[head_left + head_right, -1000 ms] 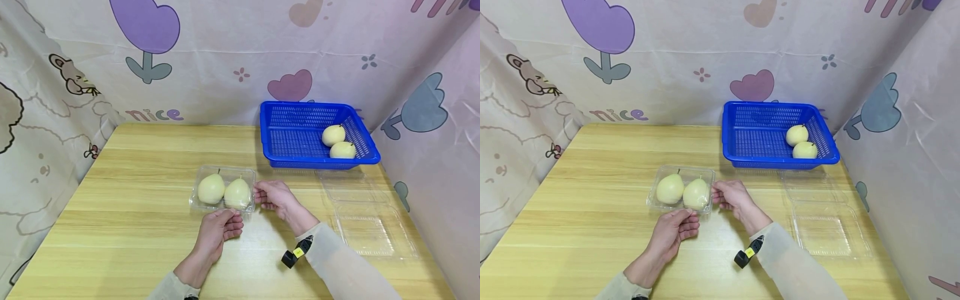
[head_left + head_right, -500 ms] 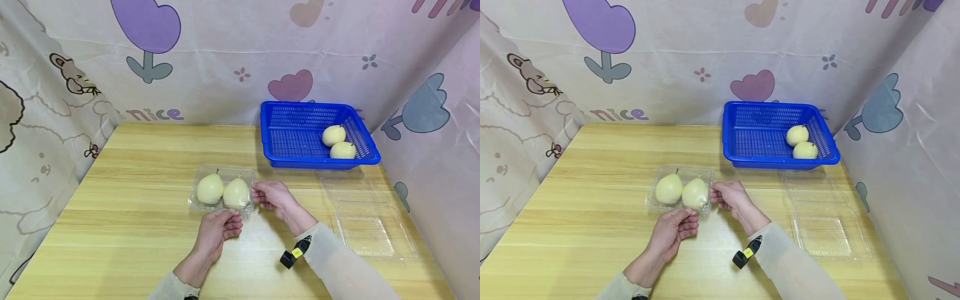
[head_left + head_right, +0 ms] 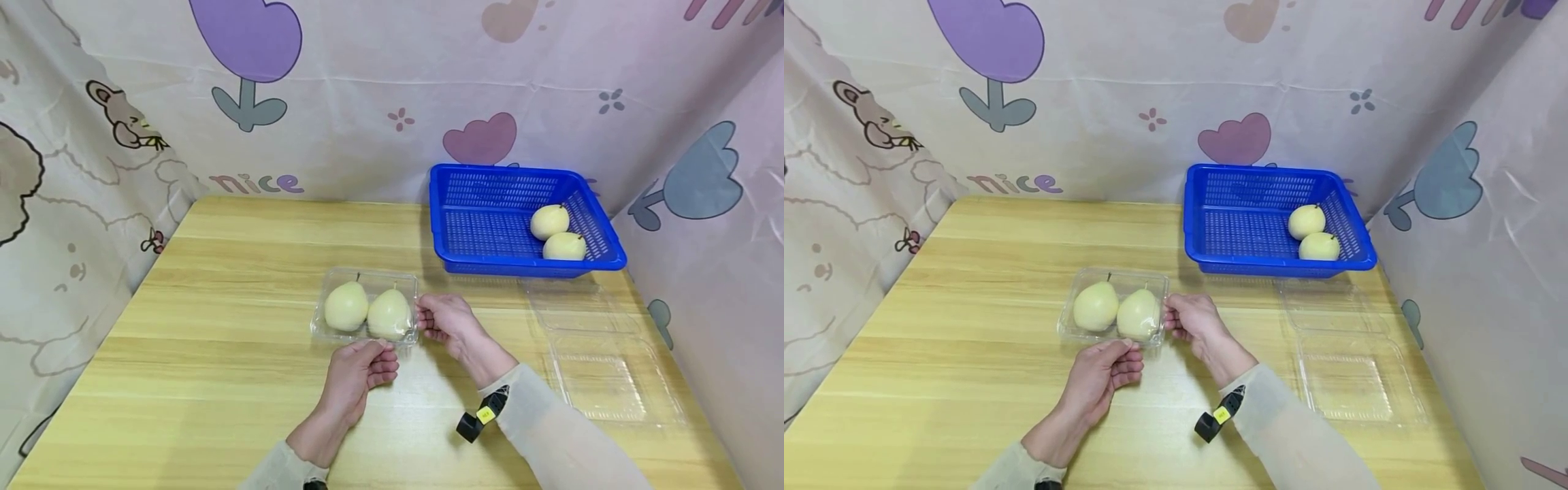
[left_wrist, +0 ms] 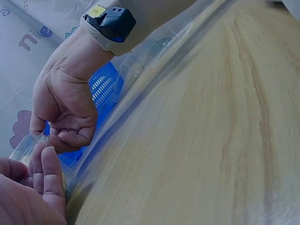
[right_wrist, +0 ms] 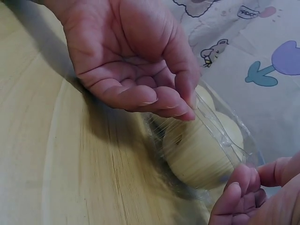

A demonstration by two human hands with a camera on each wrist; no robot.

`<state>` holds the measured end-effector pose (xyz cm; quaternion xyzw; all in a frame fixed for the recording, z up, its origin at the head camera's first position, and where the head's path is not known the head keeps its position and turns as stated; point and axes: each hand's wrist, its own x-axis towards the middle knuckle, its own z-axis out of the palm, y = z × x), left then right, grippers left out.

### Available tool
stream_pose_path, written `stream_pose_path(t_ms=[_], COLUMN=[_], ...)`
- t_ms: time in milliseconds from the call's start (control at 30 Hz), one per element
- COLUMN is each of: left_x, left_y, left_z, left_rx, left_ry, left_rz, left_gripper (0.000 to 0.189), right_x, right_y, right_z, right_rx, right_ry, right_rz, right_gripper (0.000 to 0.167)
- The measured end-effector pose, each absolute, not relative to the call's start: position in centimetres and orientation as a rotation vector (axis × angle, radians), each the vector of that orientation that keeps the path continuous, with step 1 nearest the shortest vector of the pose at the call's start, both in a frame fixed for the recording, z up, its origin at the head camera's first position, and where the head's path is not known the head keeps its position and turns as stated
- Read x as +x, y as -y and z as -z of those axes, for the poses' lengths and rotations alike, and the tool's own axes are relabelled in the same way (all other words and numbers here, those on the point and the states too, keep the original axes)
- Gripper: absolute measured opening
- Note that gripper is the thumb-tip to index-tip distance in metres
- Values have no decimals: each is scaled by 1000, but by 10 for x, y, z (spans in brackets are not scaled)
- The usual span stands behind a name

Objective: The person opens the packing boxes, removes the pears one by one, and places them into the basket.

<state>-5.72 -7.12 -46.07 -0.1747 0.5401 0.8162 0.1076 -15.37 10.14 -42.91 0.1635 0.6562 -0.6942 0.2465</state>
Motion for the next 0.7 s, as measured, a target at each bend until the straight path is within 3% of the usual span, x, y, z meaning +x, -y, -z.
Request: stream_pose_path(t_ms=[700], left_x=[-59], left_y=[73], left_z=[460], left_rx=[-532], left_ry=[-1590], left_rz=[-2382], left_gripper=[17], right_x=[-153], right_y=[-121], right_z=[424], right_rx=[268], right_ry=[-1718], right_rz=[1798], right_gripper=[8])
